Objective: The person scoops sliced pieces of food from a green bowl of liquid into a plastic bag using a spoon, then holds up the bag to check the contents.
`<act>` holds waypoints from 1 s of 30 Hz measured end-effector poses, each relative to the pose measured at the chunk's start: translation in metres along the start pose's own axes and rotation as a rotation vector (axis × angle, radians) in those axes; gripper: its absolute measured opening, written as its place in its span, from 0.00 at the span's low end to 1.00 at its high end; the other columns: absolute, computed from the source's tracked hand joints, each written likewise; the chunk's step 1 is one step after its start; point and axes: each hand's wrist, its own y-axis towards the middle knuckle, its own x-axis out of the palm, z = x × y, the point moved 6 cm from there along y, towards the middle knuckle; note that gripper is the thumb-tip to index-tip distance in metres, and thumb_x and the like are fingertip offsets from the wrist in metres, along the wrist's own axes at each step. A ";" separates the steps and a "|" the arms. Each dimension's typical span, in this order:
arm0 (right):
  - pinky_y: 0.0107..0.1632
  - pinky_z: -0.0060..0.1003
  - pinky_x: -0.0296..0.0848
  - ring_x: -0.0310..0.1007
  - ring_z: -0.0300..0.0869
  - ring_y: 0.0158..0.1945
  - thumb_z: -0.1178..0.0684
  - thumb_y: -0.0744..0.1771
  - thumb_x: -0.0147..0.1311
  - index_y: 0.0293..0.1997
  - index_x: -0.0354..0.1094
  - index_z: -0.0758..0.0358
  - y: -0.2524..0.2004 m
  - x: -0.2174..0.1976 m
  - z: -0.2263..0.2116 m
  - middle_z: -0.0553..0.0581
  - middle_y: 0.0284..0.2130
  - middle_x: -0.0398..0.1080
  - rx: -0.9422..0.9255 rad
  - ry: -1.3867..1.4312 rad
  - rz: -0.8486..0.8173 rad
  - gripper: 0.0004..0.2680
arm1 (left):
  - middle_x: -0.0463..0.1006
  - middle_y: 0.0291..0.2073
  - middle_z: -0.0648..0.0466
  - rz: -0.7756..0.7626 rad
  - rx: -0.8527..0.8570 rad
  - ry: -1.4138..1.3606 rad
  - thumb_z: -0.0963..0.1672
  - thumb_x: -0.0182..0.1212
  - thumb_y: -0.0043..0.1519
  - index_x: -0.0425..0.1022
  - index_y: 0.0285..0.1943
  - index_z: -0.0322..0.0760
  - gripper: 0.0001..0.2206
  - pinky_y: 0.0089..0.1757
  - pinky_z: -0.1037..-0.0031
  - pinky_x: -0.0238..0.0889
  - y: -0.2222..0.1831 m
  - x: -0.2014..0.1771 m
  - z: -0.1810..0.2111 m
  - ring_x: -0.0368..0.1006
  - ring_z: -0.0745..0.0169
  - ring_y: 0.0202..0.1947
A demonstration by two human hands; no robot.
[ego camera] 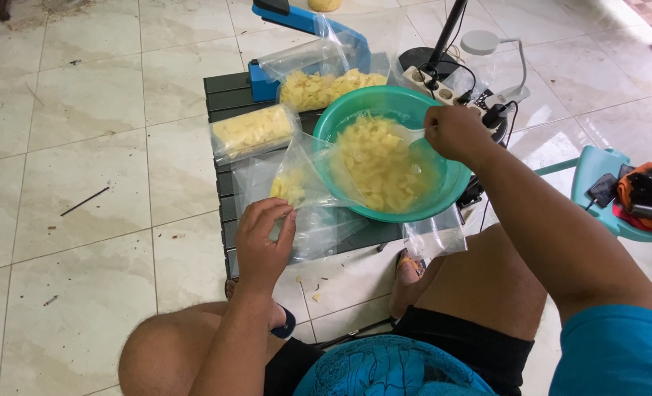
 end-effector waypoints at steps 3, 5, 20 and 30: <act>0.44 0.61 0.74 0.77 0.68 0.38 0.53 0.68 0.49 0.40 0.76 0.61 0.006 0.018 -0.007 0.68 0.28 0.75 0.000 0.063 -0.039 0.08 | 0.79 0.45 0.52 0.000 0.006 0.012 0.38 0.67 0.63 0.80 0.45 0.39 0.04 0.46 0.59 0.71 -0.001 0.000 0.000 0.79 0.48 0.46; 0.45 0.61 0.74 0.76 0.67 0.37 0.51 0.68 0.49 0.39 0.74 0.59 0.006 0.026 -0.013 0.66 0.28 0.74 -0.029 0.074 -0.051 0.07 | 0.79 0.45 0.51 -0.012 -0.006 0.000 0.38 0.67 0.64 0.80 0.45 0.38 0.04 0.46 0.59 0.71 0.000 -0.002 0.001 0.79 0.47 0.47; 0.45 0.58 0.75 0.77 0.61 0.39 0.56 0.69 0.51 0.44 0.75 0.61 -0.042 0.017 -0.081 0.63 0.33 0.77 -0.047 0.351 -0.223 0.06 | 0.78 0.45 0.51 -0.015 -0.041 0.003 0.38 0.66 0.64 0.80 0.46 0.38 0.04 0.47 0.60 0.71 -0.002 -0.004 -0.003 0.78 0.48 0.48; 0.42 0.53 0.72 0.76 0.56 0.37 0.55 0.69 0.52 0.46 0.74 0.64 -0.057 0.021 -0.073 0.64 0.33 0.76 0.062 0.518 -0.299 0.07 | 0.79 0.44 0.53 0.045 -0.078 -0.053 0.39 0.65 0.66 0.80 0.45 0.40 0.03 0.46 0.60 0.70 0.000 -0.008 -0.002 0.78 0.47 0.47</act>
